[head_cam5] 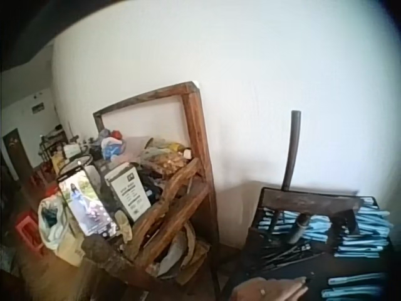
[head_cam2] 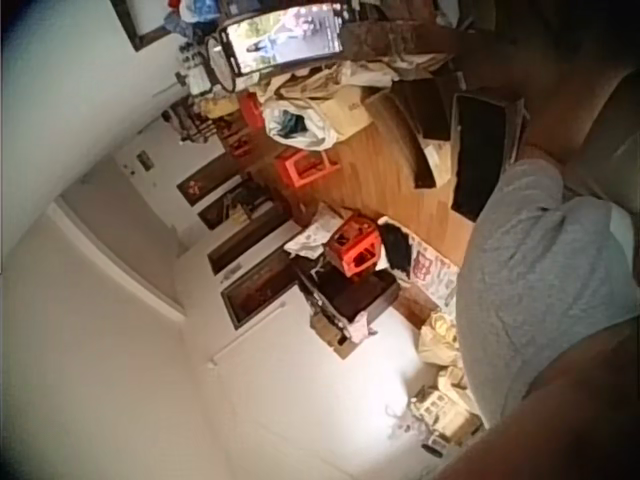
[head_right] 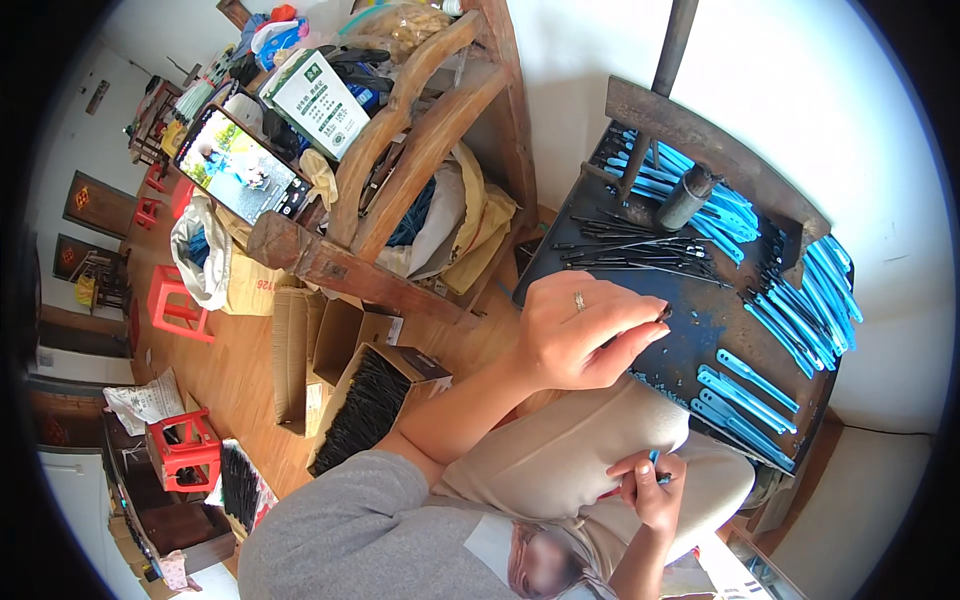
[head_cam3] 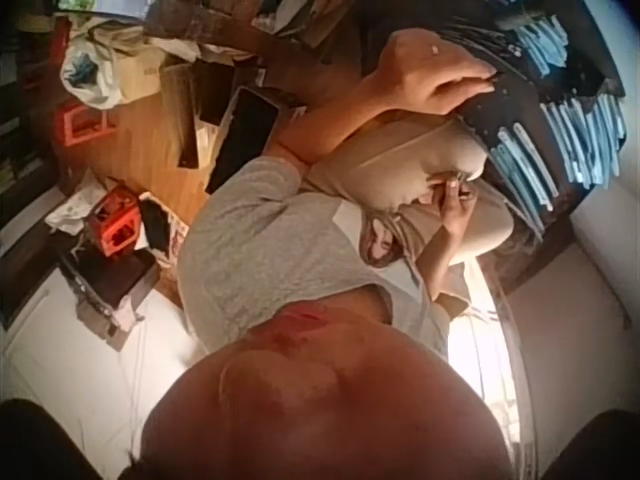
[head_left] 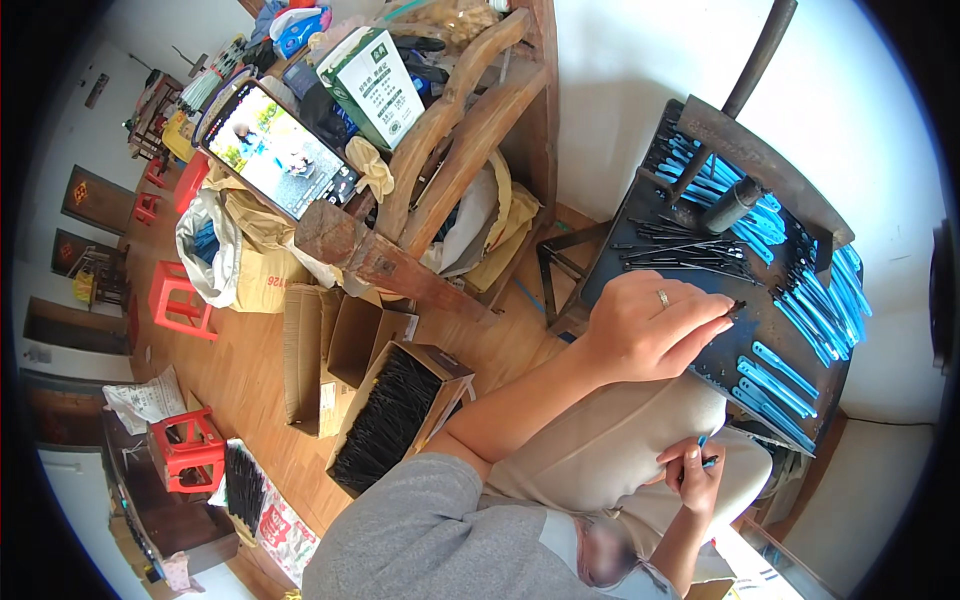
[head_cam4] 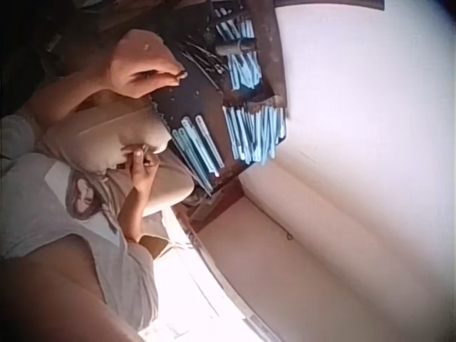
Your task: Assembling and inspecting blue practice butterfly knives at a workbench.
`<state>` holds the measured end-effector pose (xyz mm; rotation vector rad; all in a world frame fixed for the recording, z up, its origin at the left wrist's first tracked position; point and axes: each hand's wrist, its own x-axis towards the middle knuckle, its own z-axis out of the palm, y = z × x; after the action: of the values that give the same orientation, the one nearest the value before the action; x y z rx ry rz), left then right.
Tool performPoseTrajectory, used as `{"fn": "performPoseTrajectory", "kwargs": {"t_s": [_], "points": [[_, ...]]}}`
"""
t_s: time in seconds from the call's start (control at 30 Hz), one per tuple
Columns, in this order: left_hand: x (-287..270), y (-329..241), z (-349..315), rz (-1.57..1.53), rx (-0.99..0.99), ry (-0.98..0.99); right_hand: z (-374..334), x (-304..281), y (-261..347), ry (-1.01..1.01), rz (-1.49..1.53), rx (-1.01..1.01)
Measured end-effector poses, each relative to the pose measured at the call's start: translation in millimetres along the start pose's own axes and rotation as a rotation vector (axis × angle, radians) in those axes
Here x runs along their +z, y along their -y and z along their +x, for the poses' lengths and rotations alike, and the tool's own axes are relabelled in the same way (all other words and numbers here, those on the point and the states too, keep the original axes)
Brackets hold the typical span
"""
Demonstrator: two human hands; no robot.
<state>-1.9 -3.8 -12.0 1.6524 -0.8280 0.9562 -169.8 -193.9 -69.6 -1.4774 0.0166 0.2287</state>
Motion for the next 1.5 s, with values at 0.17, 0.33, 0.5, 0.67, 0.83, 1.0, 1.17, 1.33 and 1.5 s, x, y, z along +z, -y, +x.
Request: {"fn": "performPoseTrajectory", "kwargs": {"t_s": [0.17,0.33,0.5,0.67,0.83,1.0,1.17,1.33,1.5], "points": [[1,0,0,0.008,-0.004,0.004,1,2,7,-0.004,-0.042,-0.012],[2,0,1,-0.013,-0.003,-0.010,-1,2,7,-0.001,-0.026,0.017],[2,0,0,-0.001,0.002,0.005,-1,4,5,-0.016,-0.038,-0.002],[1,-1,1,0.016,-0.010,0.015,-3,8,7,-0.042,-0.035,-0.002],[2,-1,2,0.002,-0.008,0.004,-4,9,2,-0.072,-0.055,-0.005],[2,-1,2,0.017,-0.008,0.008,-6,15,4,-0.113,-0.095,-0.033],[2,0,-2,0.049,-0.025,0.014,-12,20,2,-0.161,-0.104,-0.037],[1,-4,-2,0.051,-0.038,0.019,-20,25,2,-0.224,-0.122,-0.068],[6,-6,-1,0.001,-0.112,0.046,-27,30,3,-0.290,-0.121,-0.042]]}}
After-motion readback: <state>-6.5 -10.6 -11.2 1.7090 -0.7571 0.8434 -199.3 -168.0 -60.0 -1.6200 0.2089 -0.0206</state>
